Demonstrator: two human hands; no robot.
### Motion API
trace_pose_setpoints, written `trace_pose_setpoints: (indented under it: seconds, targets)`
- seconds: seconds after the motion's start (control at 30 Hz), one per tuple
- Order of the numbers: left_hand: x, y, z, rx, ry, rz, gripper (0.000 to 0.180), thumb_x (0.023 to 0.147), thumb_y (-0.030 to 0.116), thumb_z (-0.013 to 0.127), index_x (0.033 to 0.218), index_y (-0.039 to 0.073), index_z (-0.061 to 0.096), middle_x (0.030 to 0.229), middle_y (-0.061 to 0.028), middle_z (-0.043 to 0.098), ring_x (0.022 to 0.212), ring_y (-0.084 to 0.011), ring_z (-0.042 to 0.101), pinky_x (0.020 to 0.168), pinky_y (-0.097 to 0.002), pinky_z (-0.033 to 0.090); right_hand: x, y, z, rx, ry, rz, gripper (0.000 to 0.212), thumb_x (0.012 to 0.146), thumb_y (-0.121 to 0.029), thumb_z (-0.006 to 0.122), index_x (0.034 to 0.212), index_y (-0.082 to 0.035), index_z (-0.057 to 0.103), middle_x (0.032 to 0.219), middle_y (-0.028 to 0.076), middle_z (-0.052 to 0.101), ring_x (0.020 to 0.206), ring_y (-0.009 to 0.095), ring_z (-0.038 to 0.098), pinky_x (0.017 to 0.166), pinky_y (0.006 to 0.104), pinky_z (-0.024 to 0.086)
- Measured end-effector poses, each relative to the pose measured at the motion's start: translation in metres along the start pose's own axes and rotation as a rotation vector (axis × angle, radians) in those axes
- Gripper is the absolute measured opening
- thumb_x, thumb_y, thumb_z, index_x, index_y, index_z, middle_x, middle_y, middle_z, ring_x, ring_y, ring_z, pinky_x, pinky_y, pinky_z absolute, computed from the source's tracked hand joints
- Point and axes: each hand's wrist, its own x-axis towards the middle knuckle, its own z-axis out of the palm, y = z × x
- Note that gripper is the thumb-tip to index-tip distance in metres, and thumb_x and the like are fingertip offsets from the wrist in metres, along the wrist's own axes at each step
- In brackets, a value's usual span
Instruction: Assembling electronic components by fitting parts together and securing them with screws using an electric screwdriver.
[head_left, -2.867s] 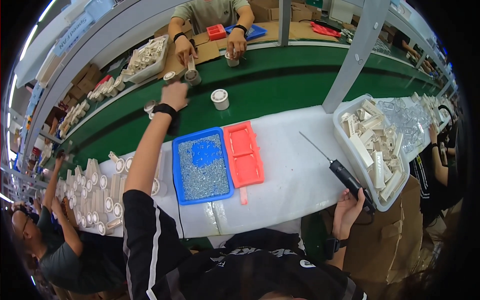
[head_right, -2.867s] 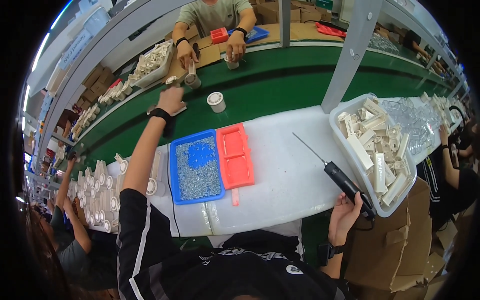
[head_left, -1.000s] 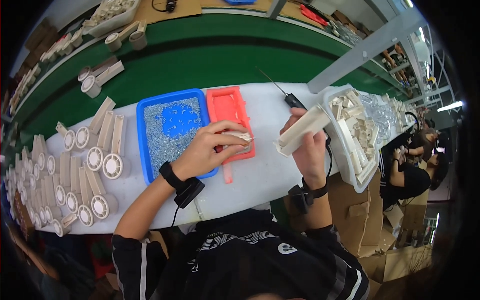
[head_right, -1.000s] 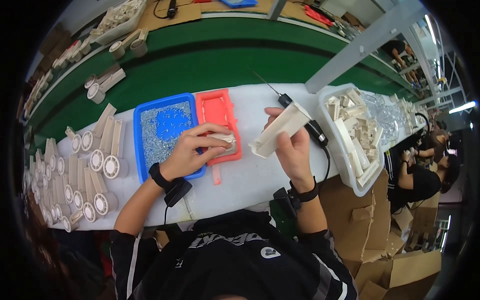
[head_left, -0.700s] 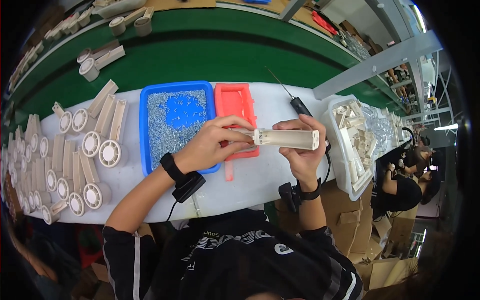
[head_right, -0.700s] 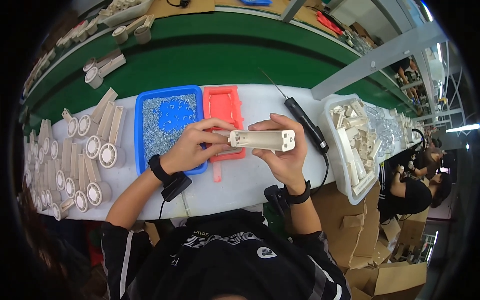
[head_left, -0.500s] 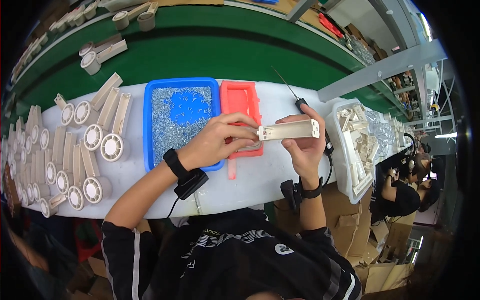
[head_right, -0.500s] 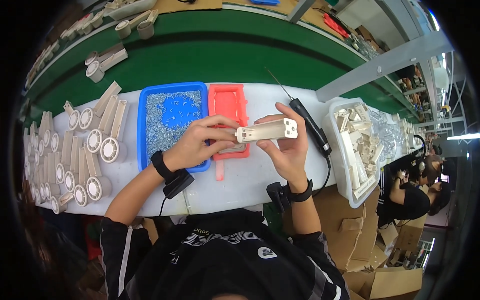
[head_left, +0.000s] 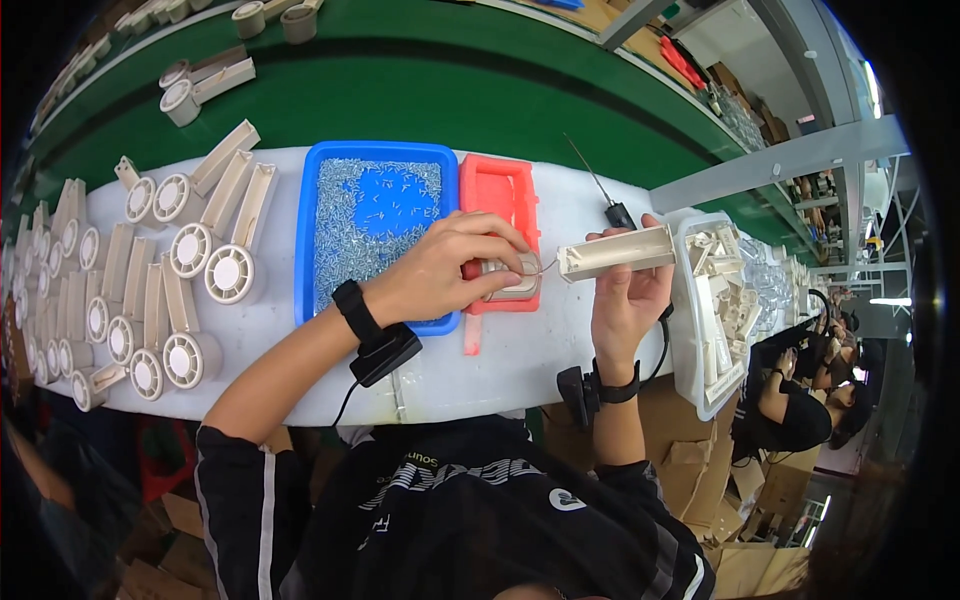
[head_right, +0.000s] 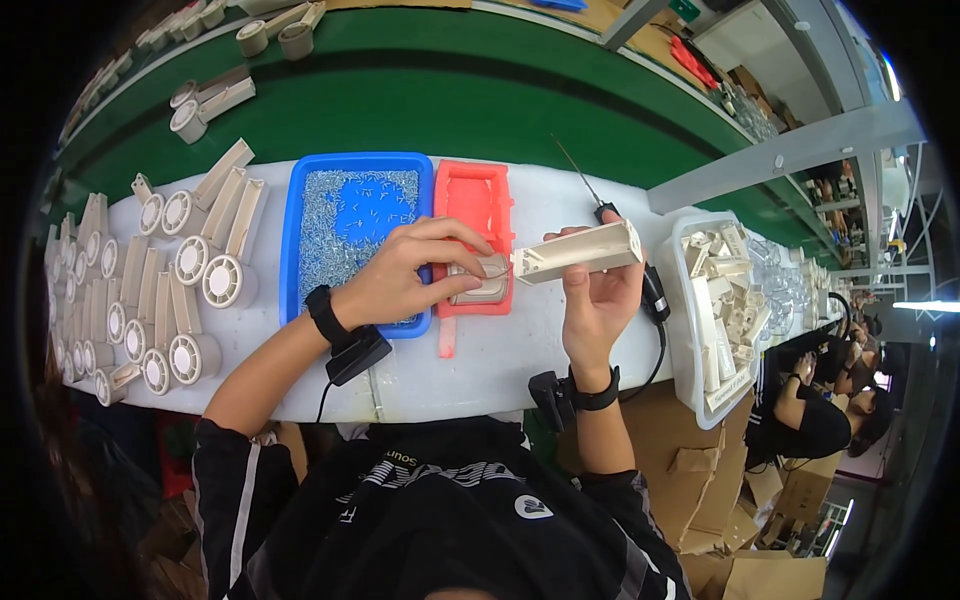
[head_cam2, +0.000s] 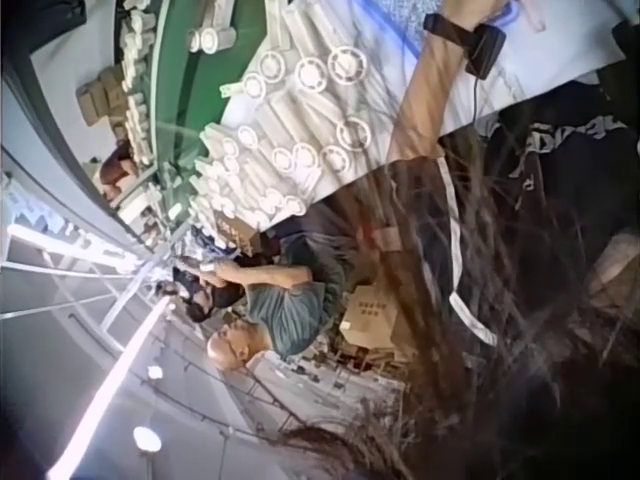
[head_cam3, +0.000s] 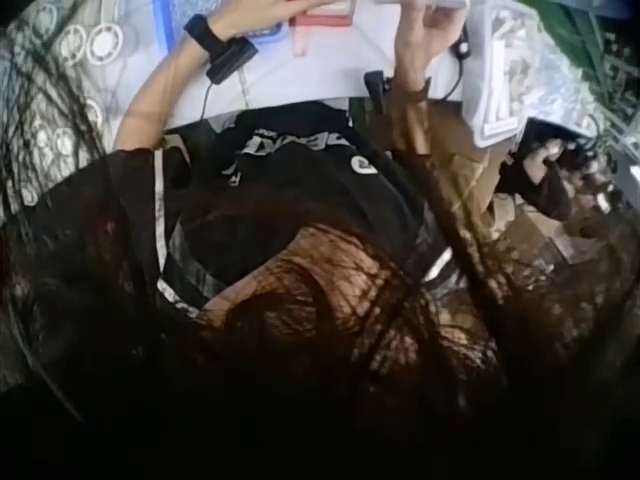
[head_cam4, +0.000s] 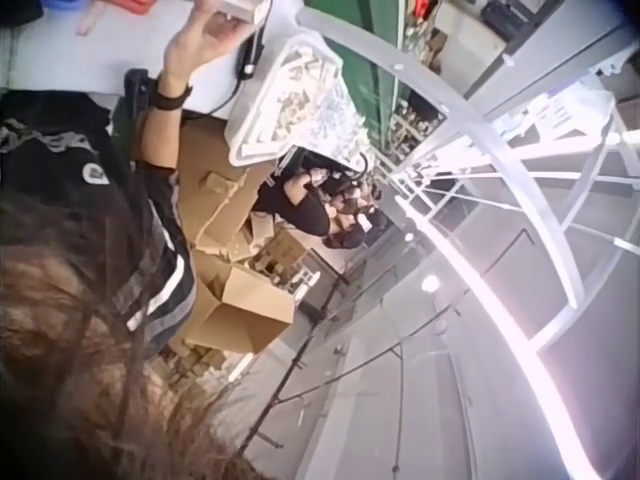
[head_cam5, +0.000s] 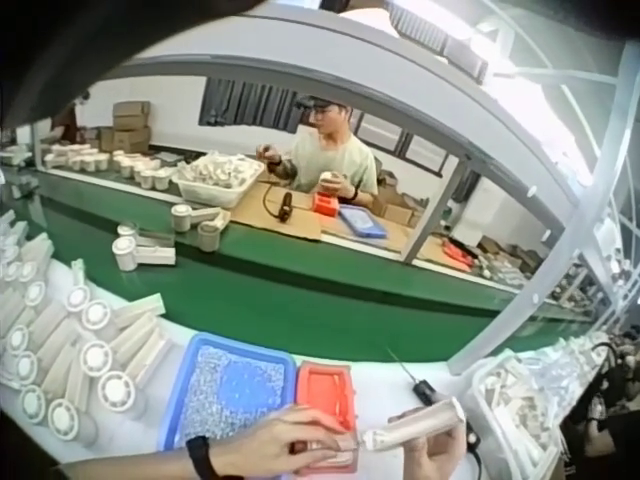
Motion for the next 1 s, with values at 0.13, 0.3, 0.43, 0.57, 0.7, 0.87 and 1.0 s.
trace_pose_setpoints:
  seconds: [0.13, 0.3, 0.43, 0.57, 0.7, 0.87, 1.0]
  targets:
    - [0.002, 0.002, 0.001, -0.035, 0.011, -0.015, 0.008, 0.087, 0.014, 0.077, 0.093, 0.008, 0.077, 0.109, -0.0043, 0.072, 0.095, -0.0243, 0.069, 0.087, -0.0370, 0.050, 0.002, 0.003, 0.003, -0.008, 0.020, 0.009, 0.063, 0.102, -0.020, 0.068, 0.152, 0.002, 0.036, 0.123, 0.017, 0.064, 0.116, 0.029, 0.065, 0.100, 0.0450, 0.056]
    - [0.001, 0.001, 0.001, -0.034, 0.015, -0.007, 0.007, 0.087, 0.012, 0.076, 0.092, 0.007, 0.077, 0.107, -0.0042, 0.072, 0.094, -0.0235, 0.069, 0.085, -0.0364, 0.050, 0.003, 0.006, 0.002, -0.007, 0.139, 0.081, 0.063, 0.103, -0.019, 0.067, 0.154, 0.001, 0.034, 0.124, 0.016, 0.063, 0.117, 0.029, 0.065, 0.102, 0.0452, 0.056]
    - [0.001, 0.001, 0.001, -0.044, 0.014, -0.015, 0.006, 0.088, 0.011, 0.075, 0.092, 0.006, 0.076, 0.108, -0.0047, 0.073, 0.093, -0.0235, 0.069, 0.084, -0.0361, 0.050, 0.001, 0.001, 0.005, 0.033, 0.074, 0.169, 0.064, 0.103, -0.019, 0.067, 0.154, 0.002, 0.034, 0.125, 0.016, 0.063, 0.117, 0.028, 0.065, 0.103, 0.0458, 0.055]
    - [0.001, 0.000, 0.002, -0.081, 0.020, -0.042, 0.007, 0.088, 0.012, 0.075, 0.092, 0.006, 0.074, 0.107, -0.0060, 0.072, 0.093, -0.0241, 0.069, 0.084, -0.0367, 0.049, -0.001, 0.001, 0.006, 0.100, 0.076, 0.228, 0.063, 0.103, -0.018, 0.067, 0.153, 0.002, 0.035, 0.126, 0.016, 0.063, 0.117, 0.027, 0.065, 0.103, 0.0451, 0.056]
    - [0.002, 0.003, -0.002, -0.065, 0.003, -0.090, 0.023, 0.082, 0.020, 0.082, 0.088, 0.005, 0.065, 0.108, -0.0072, 0.070, 0.099, -0.0261, 0.066, 0.088, -0.0384, 0.046, -0.012, 0.011, 0.013, 0.008, 0.114, 0.180, 0.064, 0.102, -0.016, 0.067, 0.154, 0.002, 0.035, 0.125, 0.016, 0.064, 0.118, 0.027, 0.065, 0.103, 0.0431, 0.055]
    - [0.003, 0.010, -0.005, 0.107, -0.059, -0.227, 0.048, 0.074, 0.033, 0.090, 0.086, 0.009, 0.050, 0.110, -0.0073, 0.067, 0.110, -0.0273, 0.060, 0.094, -0.0393, 0.039, -0.025, 0.023, 0.014, -0.203, -0.158, 0.032, 0.066, 0.094, -0.006, 0.075, 0.149, 0.004, 0.041, 0.137, 0.018, 0.060, 0.116, 0.027, 0.066, 0.098, 0.0398, 0.055]
    - [0.004, 0.014, -0.011, 0.204, -0.133, -0.282, 0.052, 0.072, 0.037, 0.091, 0.081, 0.010, 0.047, 0.110, -0.0064, 0.067, 0.115, -0.0261, 0.057, 0.094, -0.0387, 0.034, -0.022, 0.019, 0.004, -0.571, -0.402, 0.053, 0.064, 0.092, 0.001, 0.073, 0.148, 0.005, 0.042, 0.137, 0.019, 0.060, 0.119, 0.028, 0.065, 0.103, 0.0392, 0.052]
